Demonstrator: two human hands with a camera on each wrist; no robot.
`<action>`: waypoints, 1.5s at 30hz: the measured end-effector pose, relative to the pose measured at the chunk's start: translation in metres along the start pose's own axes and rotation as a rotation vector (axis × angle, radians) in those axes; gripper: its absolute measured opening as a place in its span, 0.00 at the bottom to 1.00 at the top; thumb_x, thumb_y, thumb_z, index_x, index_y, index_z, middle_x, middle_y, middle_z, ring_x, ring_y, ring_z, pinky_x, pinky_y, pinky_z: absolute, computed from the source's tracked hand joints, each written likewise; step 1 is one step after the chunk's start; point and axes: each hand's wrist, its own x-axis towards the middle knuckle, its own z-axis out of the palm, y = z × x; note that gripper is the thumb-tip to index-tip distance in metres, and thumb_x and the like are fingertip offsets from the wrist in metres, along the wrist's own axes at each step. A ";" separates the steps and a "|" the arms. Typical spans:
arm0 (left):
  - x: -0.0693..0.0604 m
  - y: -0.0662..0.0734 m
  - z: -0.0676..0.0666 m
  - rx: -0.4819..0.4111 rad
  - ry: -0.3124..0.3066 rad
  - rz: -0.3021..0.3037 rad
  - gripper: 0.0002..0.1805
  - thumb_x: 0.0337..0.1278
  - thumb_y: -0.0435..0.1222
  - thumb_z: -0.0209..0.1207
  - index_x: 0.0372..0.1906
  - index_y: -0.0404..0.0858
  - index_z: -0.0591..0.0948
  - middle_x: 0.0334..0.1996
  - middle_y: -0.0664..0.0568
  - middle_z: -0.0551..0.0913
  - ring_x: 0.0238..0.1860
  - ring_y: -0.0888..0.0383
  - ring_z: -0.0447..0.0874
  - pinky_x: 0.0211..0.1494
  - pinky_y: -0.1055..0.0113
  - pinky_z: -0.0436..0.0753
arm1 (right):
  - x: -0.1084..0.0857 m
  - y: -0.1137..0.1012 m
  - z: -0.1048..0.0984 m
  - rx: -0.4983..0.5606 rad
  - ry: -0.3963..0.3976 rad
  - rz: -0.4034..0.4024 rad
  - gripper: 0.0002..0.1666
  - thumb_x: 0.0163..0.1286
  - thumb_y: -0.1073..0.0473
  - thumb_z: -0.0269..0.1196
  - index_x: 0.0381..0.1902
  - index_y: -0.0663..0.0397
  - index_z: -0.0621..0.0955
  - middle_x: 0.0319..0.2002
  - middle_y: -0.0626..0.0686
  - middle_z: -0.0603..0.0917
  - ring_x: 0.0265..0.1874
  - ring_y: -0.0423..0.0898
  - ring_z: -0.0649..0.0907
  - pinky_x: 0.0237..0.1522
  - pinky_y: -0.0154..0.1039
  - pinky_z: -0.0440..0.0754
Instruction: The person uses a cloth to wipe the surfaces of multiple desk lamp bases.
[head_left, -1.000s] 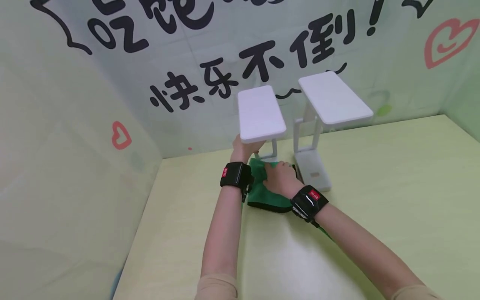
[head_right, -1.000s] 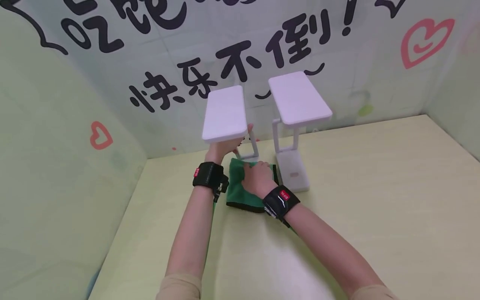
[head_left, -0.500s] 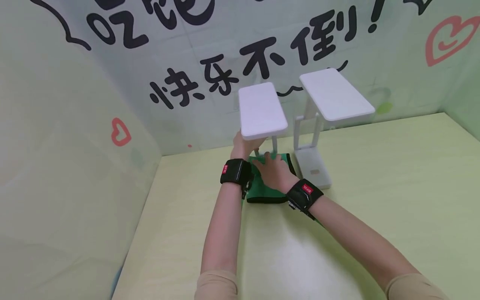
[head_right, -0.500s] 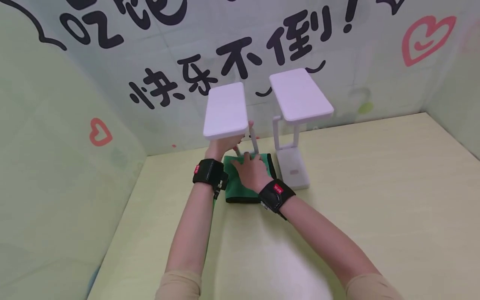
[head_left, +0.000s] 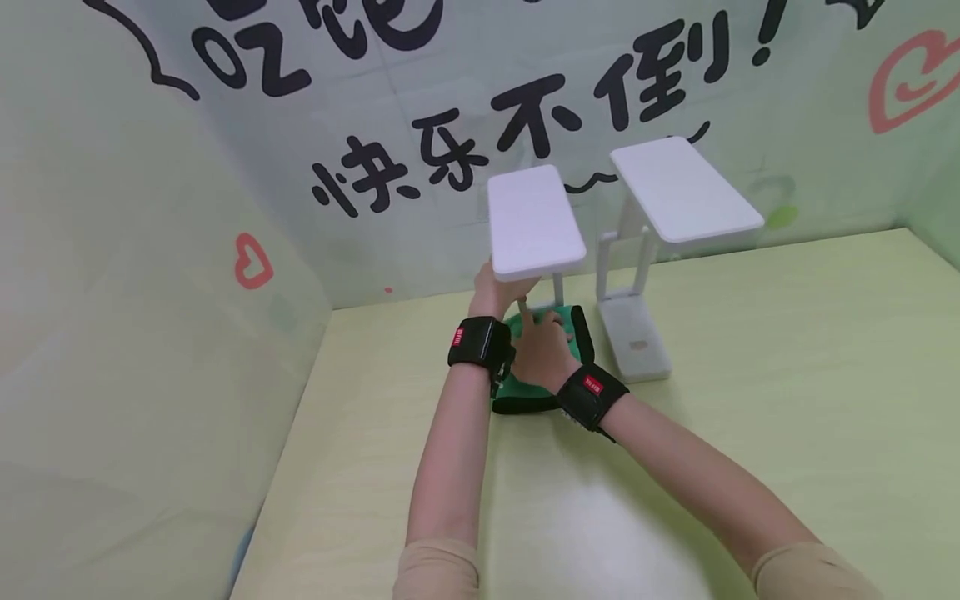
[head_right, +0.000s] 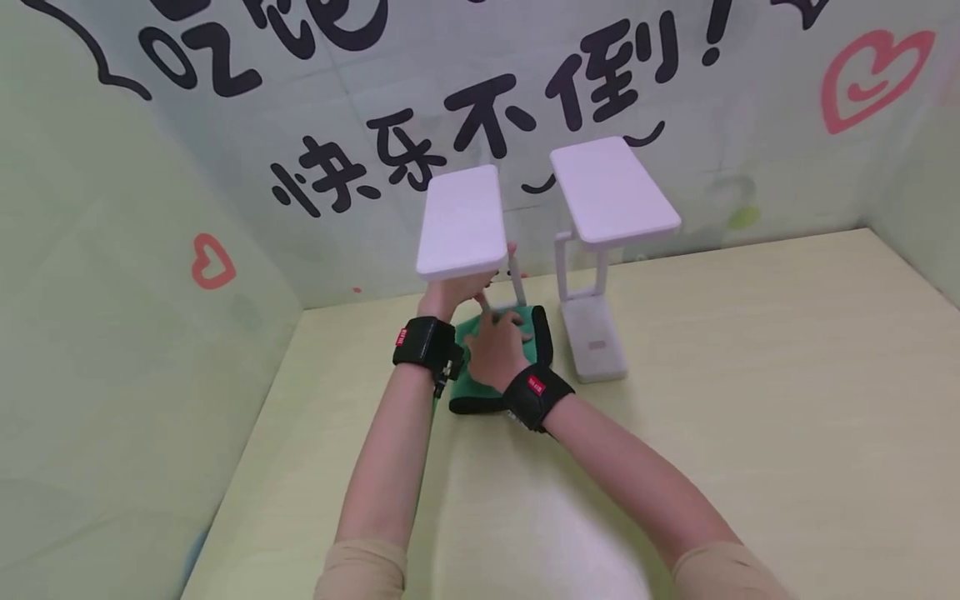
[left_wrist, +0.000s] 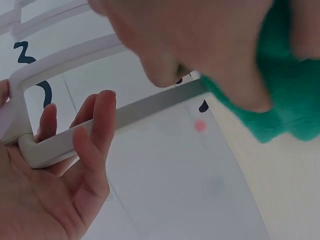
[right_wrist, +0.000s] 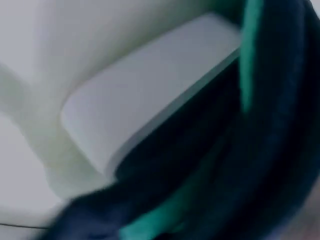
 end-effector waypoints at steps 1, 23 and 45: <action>0.000 0.000 0.001 -0.017 -0.006 -0.010 0.21 0.66 0.46 0.52 0.54 0.35 0.74 0.41 0.39 0.85 0.42 0.44 0.85 0.53 0.58 0.79 | 0.002 0.001 0.001 -0.010 0.001 0.017 0.25 0.69 0.41 0.53 0.55 0.45 0.82 0.66 0.63 0.70 0.40 0.67 0.82 0.26 0.46 0.84; 0.005 0.004 -0.001 0.026 -0.115 0.036 0.18 0.66 0.48 0.51 0.52 0.40 0.72 0.47 0.42 0.80 0.43 0.42 0.85 0.37 0.64 0.75 | -0.059 0.009 -0.003 -0.067 0.231 -0.181 0.26 0.58 0.47 0.68 0.51 0.55 0.80 0.42 0.60 0.81 0.28 0.53 0.81 0.23 0.40 0.80; 0.008 0.004 -0.005 0.057 -0.116 0.050 0.21 0.67 0.52 0.48 0.56 0.43 0.72 0.51 0.44 0.79 0.41 0.44 0.85 0.40 0.62 0.75 | -0.061 0.017 0.000 0.177 0.133 -0.152 0.34 0.53 0.49 0.72 0.56 0.56 0.77 0.52 0.65 0.77 0.34 0.59 0.79 0.24 0.43 0.81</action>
